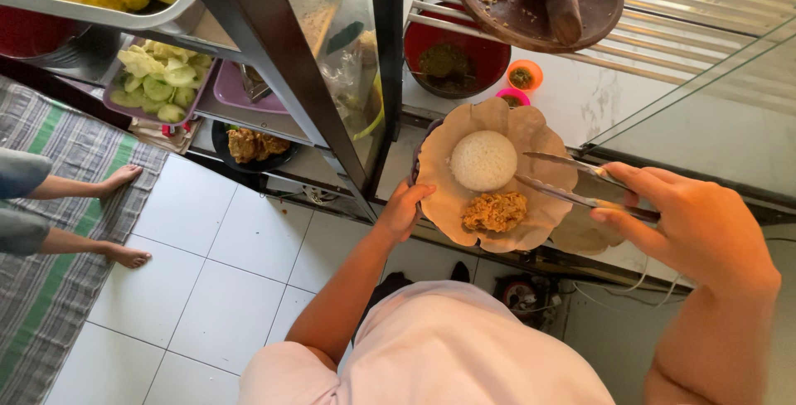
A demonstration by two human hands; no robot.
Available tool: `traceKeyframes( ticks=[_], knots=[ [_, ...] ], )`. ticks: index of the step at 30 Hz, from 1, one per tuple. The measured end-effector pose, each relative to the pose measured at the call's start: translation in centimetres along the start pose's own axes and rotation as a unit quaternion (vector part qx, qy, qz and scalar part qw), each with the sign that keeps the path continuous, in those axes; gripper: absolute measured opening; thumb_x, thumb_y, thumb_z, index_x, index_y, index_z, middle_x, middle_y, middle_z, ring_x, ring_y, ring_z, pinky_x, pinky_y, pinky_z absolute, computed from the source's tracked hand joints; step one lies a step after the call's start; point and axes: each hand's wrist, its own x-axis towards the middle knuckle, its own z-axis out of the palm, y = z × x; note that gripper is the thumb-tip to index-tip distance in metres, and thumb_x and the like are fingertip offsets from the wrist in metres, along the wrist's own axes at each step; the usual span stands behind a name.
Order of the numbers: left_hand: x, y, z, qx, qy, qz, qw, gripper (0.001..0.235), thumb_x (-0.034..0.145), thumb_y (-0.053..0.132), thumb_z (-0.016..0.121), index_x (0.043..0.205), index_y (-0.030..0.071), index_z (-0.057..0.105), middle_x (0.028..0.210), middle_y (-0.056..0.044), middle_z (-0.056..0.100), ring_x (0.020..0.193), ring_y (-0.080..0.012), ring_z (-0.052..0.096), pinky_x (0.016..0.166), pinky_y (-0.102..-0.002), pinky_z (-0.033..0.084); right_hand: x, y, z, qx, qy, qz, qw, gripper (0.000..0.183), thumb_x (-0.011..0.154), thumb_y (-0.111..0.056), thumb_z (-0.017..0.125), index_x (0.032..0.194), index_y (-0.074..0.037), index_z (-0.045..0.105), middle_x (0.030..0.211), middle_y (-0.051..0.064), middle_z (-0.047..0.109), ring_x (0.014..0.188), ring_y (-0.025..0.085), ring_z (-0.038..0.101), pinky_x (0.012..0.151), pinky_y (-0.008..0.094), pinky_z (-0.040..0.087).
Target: The person assembles a meal on a leaf plate by first placing a portion of fried food next to a ball of rice. They then add several square pieces of yellow corn and slices of cucumber to the plate using tongs.
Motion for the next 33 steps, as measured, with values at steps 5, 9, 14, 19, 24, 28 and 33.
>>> traceKeyframes(
  ticks=[5,9,14,19,24,28,33],
  knots=[
    [-0.1,-1.1,-0.9,0.001,0.042,0.007,0.999,0.038,0.1,0.009,0.058,0.136,-0.004,0.054,0.12,-0.011,0.063,0.109,-0.0202,0.063,0.093,-0.036,0.052,1.5,1.3,3.7,0.145,0.067,-0.048,0.986,0.059,0.082,-0.04,0.076,0.131,-0.009,0.068,0.087,0.006,0.07,0.067,0.021,0.063,0.067,0.033,0.051],
    [-0.9,-0.5,-0.7,0.01,0.028,0.007,1.0,0.041,0.095,0.009,0.054,0.135,-0.001,0.055,0.123,-0.011,0.066,0.112,-0.0203,0.064,0.094,-0.035,0.051,2.8,2.7,8.1,0.268,0.116,-0.086,0.953,0.062,0.095,-0.046,0.069,0.136,0.0,0.063,0.088,0.008,0.065,0.072,0.016,0.056,0.068,0.029,0.048],
    [-1.6,0.2,-0.3,0.014,0.042,0.001,0.999,0.043,0.094,0.008,0.053,0.136,-0.001,0.054,0.125,-0.011,0.066,0.114,-0.0207,0.063,0.099,-0.036,0.05,3.5,3.5,12.7,0.435,0.096,-0.026,0.895,0.059,0.103,-0.06,0.054,0.113,-0.003,0.066,0.083,0.0,0.061,0.062,0.007,0.051,0.057,0.025,0.042],
    [-1.8,0.2,-0.6,0.018,0.035,0.009,0.999,0.047,0.092,0.007,0.053,0.139,-0.002,0.053,0.128,-0.012,0.065,0.117,-0.0216,0.062,0.101,-0.037,0.049,3.9,3.4,14.4,0.462,0.153,-0.007,0.874,0.066,0.093,-0.063,0.06,0.122,-0.004,0.065,0.075,-0.002,0.059,0.055,0.004,0.049,0.051,0.025,0.041],
    [-2.1,0.1,-0.8,0.021,0.03,0.023,0.999,0.052,0.09,0.005,0.053,0.141,-0.003,0.052,0.13,-0.012,0.065,0.119,-0.0219,0.061,0.103,-0.036,0.047,4.0,3.1,15.4,0.332,0.21,0.066,0.917,0.049,0.092,-0.043,0.081,0.109,0.0,0.062,0.068,0.003,0.054,0.059,0.011,0.043,0.058,0.028,0.04],
    [-2.3,0.0,-1.0,0.025,0.044,0.015,0.999,0.053,0.088,0.005,0.053,0.14,-0.001,0.052,0.129,-0.01,0.065,0.118,-0.021,0.061,0.103,-0.036,0.046,3.7,2.9,17.1,0.345,0.226,0.067,0.909,0.041,0.095,-0.032,0.082,0.107,0.0,0.06,0.078,0.002,0.056,0.071,0.009,0.045,0.065,0.025,0.043],
    [-2.6,-0.3,-1.1,0.018,0.036,0.011,0.999,0.051,0.089,0.004,0.054,0.14,-0.003,0.053,0.127,-0.012,0.065,0.116,-0.0228,0.061,0.101,-0.038,0.048,3.4,3.3,19.3,0.42,0.239,0.082,0.872,0.034,0.096,-0.022,0.08,0.114,-0.001,0.061,0.089,-0.003,0.062,0.075,0.005,0.051,0.068,0.022,0.045]
  ],
)
